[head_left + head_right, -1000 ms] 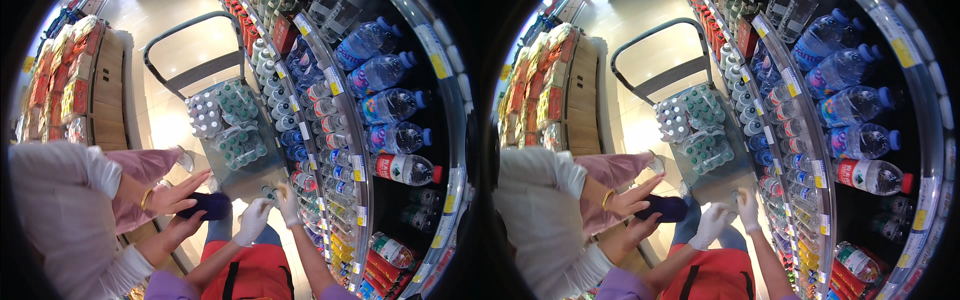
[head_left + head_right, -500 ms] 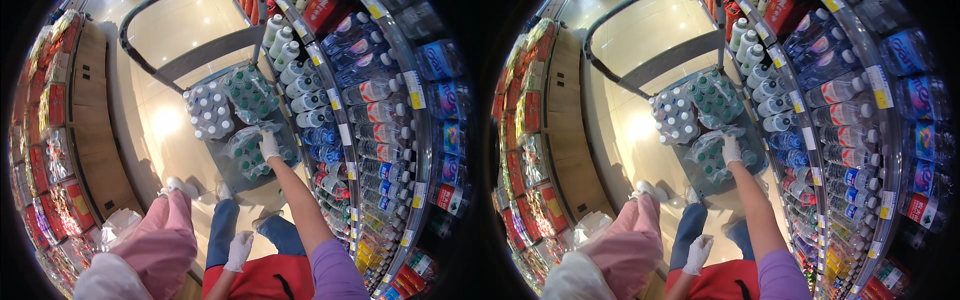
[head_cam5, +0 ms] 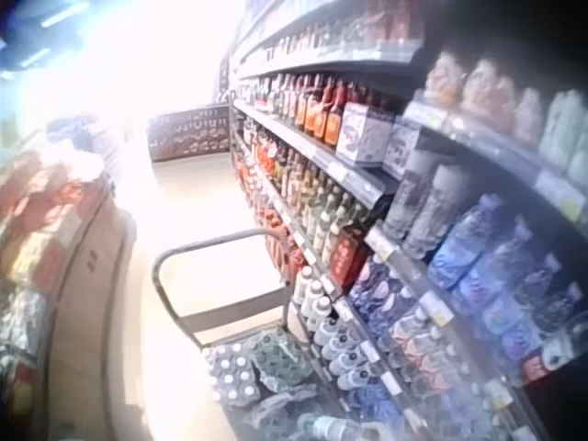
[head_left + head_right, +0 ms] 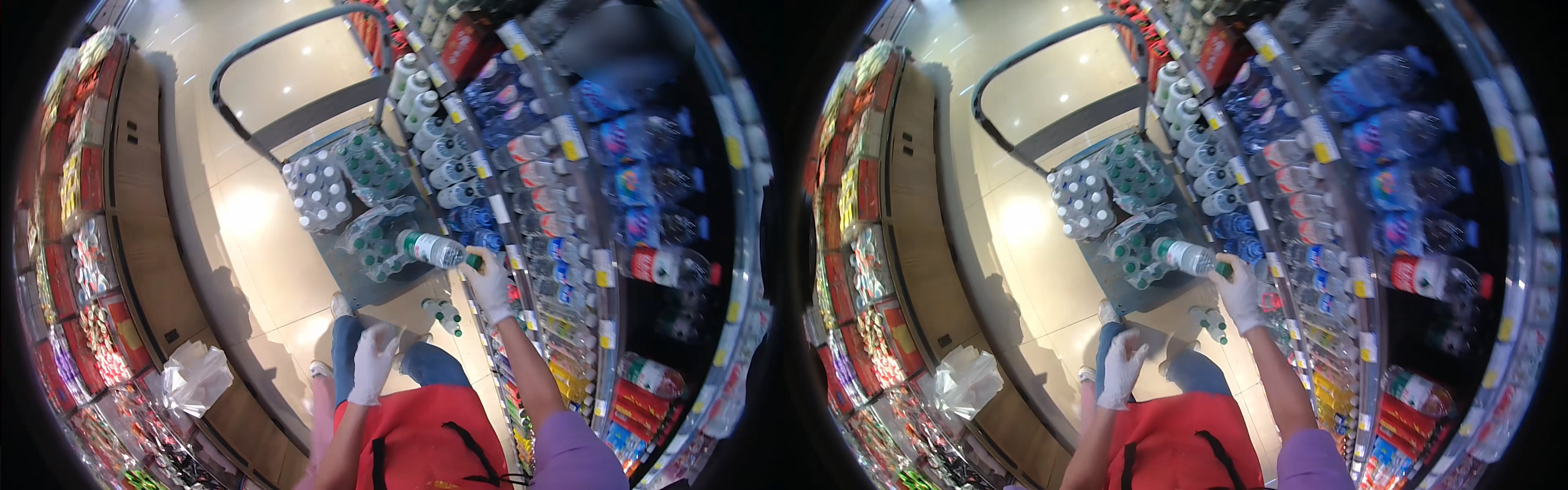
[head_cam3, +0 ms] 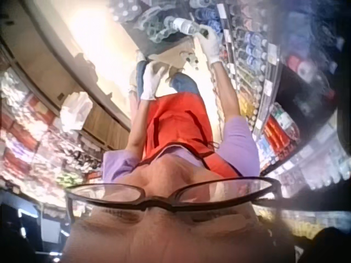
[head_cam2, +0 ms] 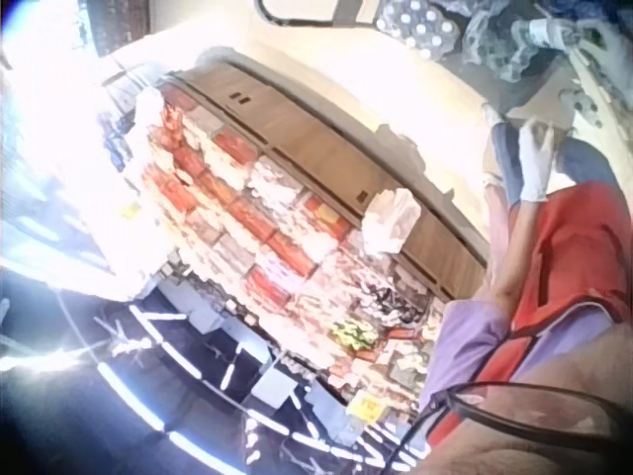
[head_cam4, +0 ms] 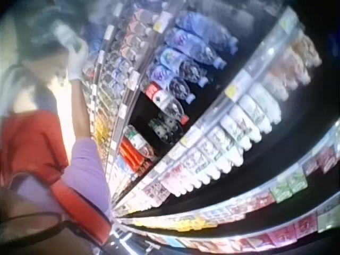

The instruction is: The person moves a hand truck loaded with bottled water through a supermarket aisle, then repeatedly takes bottles from the cart and places them onto shelves. The person also briefly adjusts the head-mounted camera during the task.

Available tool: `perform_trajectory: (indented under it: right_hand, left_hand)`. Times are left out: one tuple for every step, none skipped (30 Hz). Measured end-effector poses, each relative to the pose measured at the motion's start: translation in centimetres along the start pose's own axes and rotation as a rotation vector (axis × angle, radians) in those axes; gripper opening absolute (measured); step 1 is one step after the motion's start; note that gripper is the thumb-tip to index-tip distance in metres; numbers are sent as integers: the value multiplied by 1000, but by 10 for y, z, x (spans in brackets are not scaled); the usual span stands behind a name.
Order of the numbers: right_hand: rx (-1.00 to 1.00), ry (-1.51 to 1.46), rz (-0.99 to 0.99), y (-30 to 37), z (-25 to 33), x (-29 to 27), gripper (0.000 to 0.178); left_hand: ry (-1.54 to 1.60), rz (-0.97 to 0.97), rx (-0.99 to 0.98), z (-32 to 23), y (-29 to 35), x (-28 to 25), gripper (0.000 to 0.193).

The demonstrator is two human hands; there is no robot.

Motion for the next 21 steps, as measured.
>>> perform_trajectory:
  right_hand:
    - [-33, -41, 40, 24, 25, -24, 34]
    - [-98, -72, 56, 45, 53, -48, 33]
    - [-184, 1, 76, 66, 80, -69, 33]
    - [-284, 102, 70, 89, 107, -90, 33]
    - [-321, 130, 106, 112, 127, -105, 35]
    - [-343, 180, 120, 134, 143, -120, 37]
    - [-320, 141, 124, 153, 153, -136, 40]
    - [-301, 87, 123, 173, 159, -152, 44]
    - [-306, 76, 57, 190, 162, -169, 46]
    - [-324, 51, 2, 207, 162, -183, 48]
    - [-204, 163, -56, 230, 156, -195, 53]
    - [-159, 47, -146, 248, 146, -207, 54]
    - [-121, -69, -225, 266, 137, -212, 55]
    - [-70, -209, -278, 286, 123, -216, 56]
    - [-66, -170, -392, 309, 114, -222, 56]
    - [-44, -143, -486, 329, 103, -225, 57]
    - [-45, -162, -587, 346, 94, -221, 55]
    - [-69, -198, -687, 363, 85, -218, 54]
    - [-14, -152, -659, 375, 74, -213, 50]
    - [35, -108, -640, 384, 66, -206, 50]
    - [67, -86, -623, 391, 59, -199, 50]
  left_hand:
    - [-162, -63, 209, -37, 1, -6, 52]
    - [-315, -112, 393, -76, 4, -10, 61]
    - [-355, -30, 495, -110, 4, -7, 76]
    - [-476, 20, 638, -145, 8, -2, 79]
    - [-568, 110, 717, -175, 14, 6, 80]
    - [-657, 198, 819, -204, 23, 16, 80]
    - [-578, 353, 822, -225, 29, 26, 78]
    - [-510, 512, 808, -244, 37, 38, 77]
    - [-562, 539, 828, -261, 48, 50, 74]
    - [-585, 600, 804, -275, 54, 65, 73]
    - [-575, 620, 962, -296, 60, 80, 72]
    - [-568, 657, 1087, -313, 67, 93, 71]
    - [-495, 657, 1179, -327, 73, 105, 70]
    - [-409, 665, 1268, -342, 77, 122, 69]
    - [-486, 717, 1256, -355, 74, 140, 69]
    - [-480, 746, 1344, -368, 75, 161, 64]
    - [-444, 768, 1438, -380, 78, 184, 59]
    - [-449, 796, 1515, -389, 80, 206, 59]
    - [-566, 811, 1567, -394, 78, 227, 60]
    - [-554, 836, 1616, -399, 78, 246, 60]
    - [-496, 833, 1617, -405, 74, 265, 61]
Point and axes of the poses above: each hand's wrist, its own y-axis away from the middle knuckle, its own x-axis out of the palm, z = x × y, the point moved 5 cm from there along -y, towards the middle knuckle, and after that the axes turned 13 degrees about z, right-handed, at the moved point
